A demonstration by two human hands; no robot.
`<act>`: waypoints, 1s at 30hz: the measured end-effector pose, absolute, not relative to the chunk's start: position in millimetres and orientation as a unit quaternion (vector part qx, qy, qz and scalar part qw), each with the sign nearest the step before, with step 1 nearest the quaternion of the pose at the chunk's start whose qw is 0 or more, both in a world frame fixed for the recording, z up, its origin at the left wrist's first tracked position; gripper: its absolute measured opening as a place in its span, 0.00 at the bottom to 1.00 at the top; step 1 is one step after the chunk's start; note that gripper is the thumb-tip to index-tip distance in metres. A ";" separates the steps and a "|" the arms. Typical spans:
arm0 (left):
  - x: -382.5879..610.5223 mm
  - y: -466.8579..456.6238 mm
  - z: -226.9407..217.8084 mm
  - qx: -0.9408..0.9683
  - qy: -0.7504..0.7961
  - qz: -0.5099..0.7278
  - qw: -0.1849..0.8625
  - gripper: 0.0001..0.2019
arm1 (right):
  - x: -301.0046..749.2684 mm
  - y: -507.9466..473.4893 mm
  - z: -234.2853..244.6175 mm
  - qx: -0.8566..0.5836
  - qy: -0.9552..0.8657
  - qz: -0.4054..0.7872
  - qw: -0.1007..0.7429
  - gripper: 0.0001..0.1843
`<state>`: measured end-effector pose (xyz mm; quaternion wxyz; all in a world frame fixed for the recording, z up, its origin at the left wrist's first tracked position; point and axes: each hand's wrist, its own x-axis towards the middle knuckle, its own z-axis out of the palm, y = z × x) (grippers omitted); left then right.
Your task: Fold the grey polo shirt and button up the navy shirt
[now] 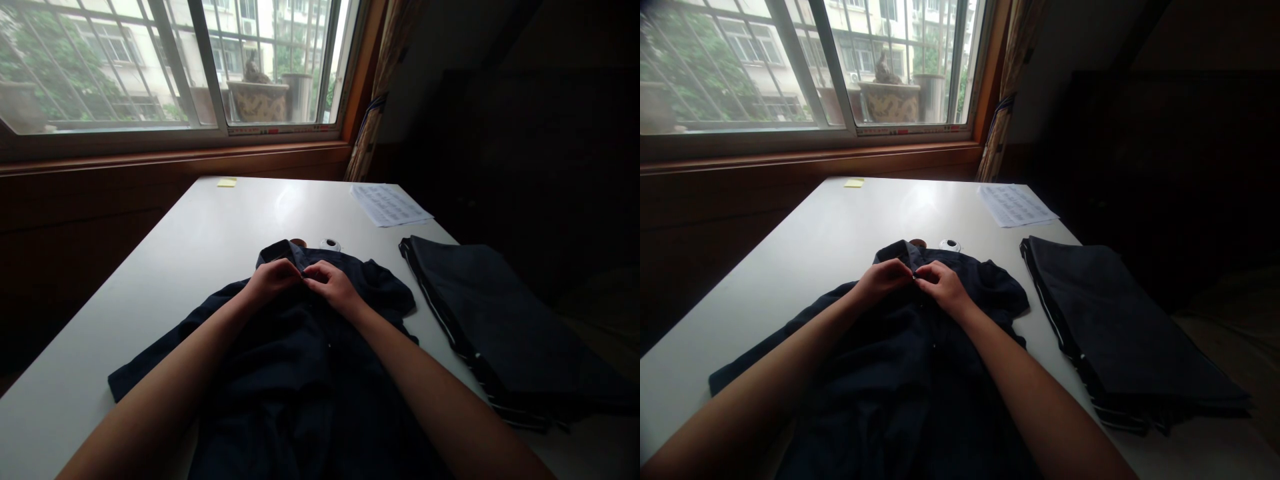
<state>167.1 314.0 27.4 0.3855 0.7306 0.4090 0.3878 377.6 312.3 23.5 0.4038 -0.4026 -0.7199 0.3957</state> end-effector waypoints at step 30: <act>167.9 306.7 34.7 0.861 0.338 0.373 0.074 0.08 | 379.1 313.4 23.0 -0.406 -0.533 0.626 0.399 0.20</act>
